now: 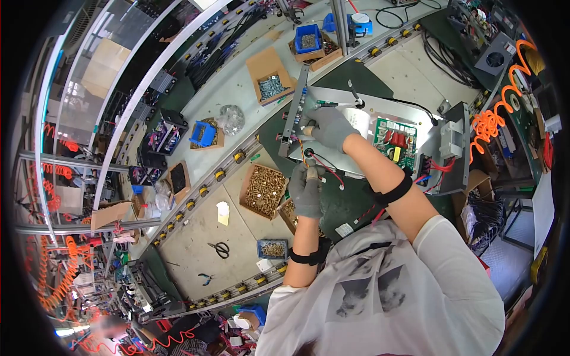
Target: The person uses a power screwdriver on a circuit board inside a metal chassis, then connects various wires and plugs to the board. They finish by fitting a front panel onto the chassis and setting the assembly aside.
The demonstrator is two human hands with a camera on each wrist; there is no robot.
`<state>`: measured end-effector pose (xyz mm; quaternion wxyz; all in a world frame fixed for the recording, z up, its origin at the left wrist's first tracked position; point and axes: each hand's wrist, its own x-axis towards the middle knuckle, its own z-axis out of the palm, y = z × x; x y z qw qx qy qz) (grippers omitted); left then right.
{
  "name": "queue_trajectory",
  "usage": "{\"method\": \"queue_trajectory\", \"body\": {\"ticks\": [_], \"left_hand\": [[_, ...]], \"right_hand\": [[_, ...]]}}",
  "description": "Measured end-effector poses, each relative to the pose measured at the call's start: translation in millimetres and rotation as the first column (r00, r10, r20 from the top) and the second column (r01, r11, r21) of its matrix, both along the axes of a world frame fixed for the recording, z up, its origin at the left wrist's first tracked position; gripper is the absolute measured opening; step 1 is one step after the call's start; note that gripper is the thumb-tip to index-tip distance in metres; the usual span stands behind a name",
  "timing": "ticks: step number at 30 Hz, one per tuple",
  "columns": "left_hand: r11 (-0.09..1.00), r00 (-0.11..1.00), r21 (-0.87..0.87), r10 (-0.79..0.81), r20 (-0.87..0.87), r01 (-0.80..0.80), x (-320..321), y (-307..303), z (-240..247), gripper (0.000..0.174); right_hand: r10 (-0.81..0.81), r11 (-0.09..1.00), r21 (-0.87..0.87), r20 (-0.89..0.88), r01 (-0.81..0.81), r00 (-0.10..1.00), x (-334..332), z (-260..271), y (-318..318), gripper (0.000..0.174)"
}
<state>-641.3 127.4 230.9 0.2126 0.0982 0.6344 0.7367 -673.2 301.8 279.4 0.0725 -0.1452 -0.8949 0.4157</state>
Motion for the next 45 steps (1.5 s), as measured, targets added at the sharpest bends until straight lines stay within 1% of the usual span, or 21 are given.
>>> {"method": "queue_trajectory", "body": {"ticks": [2,6,8,12,14,15,16,18,21,23,27,28,29,31,32,33,35,39,40,42,45], "left_hand": [[0.999,0.999,-0.002,0.037,0.032,-0.037,2,0,3,0.016],[0.999,0.997,-0.001,0.051,0.050,-0.051,2,-2,-1,0.016],[0.997,0.996,-0.006,0.071,0.050,-0.071,1,-3,-1,0.016],[0.997,0.994,0.025,0.077,0.079,-0.080,0,-5,0,0.017],[0.997,0.995,0.008,0.077,0.056,-0.078,0,-6,3,0.017],[0.997,0.995,0.010,0.080,0.057,-0.081,-1,-6,3,0.017],[0.997,0.996,-0.004,0.080,0.025,-0.080,-2,-6,2,0.018],[0.997,0.997,-0.018,0.077,-0.009,-0.077,-5,-5,4,0.019],[0.996,0.996,-0.010,0.085,-0.023,-0.085,-8,-6,4,0.020],[0.983,0.960,-0.071,0.146,-0.241,-0.168,-12,-6,-2,0.024],[0.976,0.954,-0.077,0.180,-0.240,-0.204,-20,-2,14,0.034],[0.901,0.812,-0.257,0.154,-0.564,-0.349,-25,-2,20,0.044],[0.770,0.589,-0.360,0.025,-0.808,-0.527,-31,-2,24,0.055],[0.814,0.598,-0.354,-0.010,-0.801,-0.460,-42,1,24,0.059],[0.856,0.604,-0.343,-0.046,-0.796,-0.387,-47,3,24,0.063],[0.856,0.605,-0.343,-0.045,-0.795,-0.387,-49,7,20,0.063],[0.948,0.818,-0.246,0.026,-0.574,-0.203,-51,14,10,0.063],[0.926,0.825,-0.303,0.015,-0.564,-0.224,-47,17,14,0.064],[0.917,0.794,-0.311,0.009,-0.607,-0.248,-46,17,13,0.064],[0.905,0.764,-0.322,0.004,-0.646,-0.278,-45,16,11,0.065],[0.925,0.740,-0.271,0.015,-0.672,-0.265,-49,15,10,0.066]], "right_hand": [[-0.041,0.998,-0.039,0.102,0.045,0.994,-5,0,3,0.024],[-0.180,0.984,0.018,0.089,0.179,0.980,-16,-6,6,0.023],[-0.319,0.948,0.021,0.079,0.318,0.945,-21,-5,5,0.020],[-0.351,0.936,0.026,0.030,0.351,0.936,-24,-5,7,0.017],[-0.350,0.917,-0.185,0.055,0.354,0.935,-27,-4,15,0.016],[-0.328,0.916,-0.193,0.141,0.351,0.934,-27,3,17,0.017],[-0.327,0.917,-0.192,0.142,0.350,0.934,-28,5,15,0.017],[-0.344,0.939,0.026,0.105,0.344,0.933,-29,8,12,0.019],[-0.359,0.931,0.091,0.051,0.354,0.932,-31,4,10,0.020],[-0.343,0.939,0.067,0.090,0.338,0.935,-32,7,11,0.020],[-0.339,0.940,0.098,0.134,0.328,0.931,-31,14,9,0.020],[-0.335,0.941,0.099,0.135,0.323,0.933,-31,16,9,0.020],[-0.323,0.946,0.078,0.141,0.315,0.936,-30,18,10,0.020],[-0.309,0.951,0.057,0.147,0.304,0.939,-33,16,13,0.020],[-0.268,0.962,0.090,0.122,0.258,0.956,-35,13,16,0.020],[-0.226,0.969,0.126,0.099,0.213,0.969,-36,13,18,0.020],[-0.199,0.976,0.115,0.095,0.187,0.975,-36,11,23,0.019],[-0.158,0.984,0.099,0.117,0.147,0.981,-38,14,24,0.018],[-0.156,0.985,0.098,0.121,0.144,0.980,-39,14,21,0.018],[-0.197,0.954,0.252,0.121,0.161,0.973,-40,14,14,0.019],[-0.267,0.938,0.248,0.080,0.240,0.960,-40,9,10,0.021]]}}
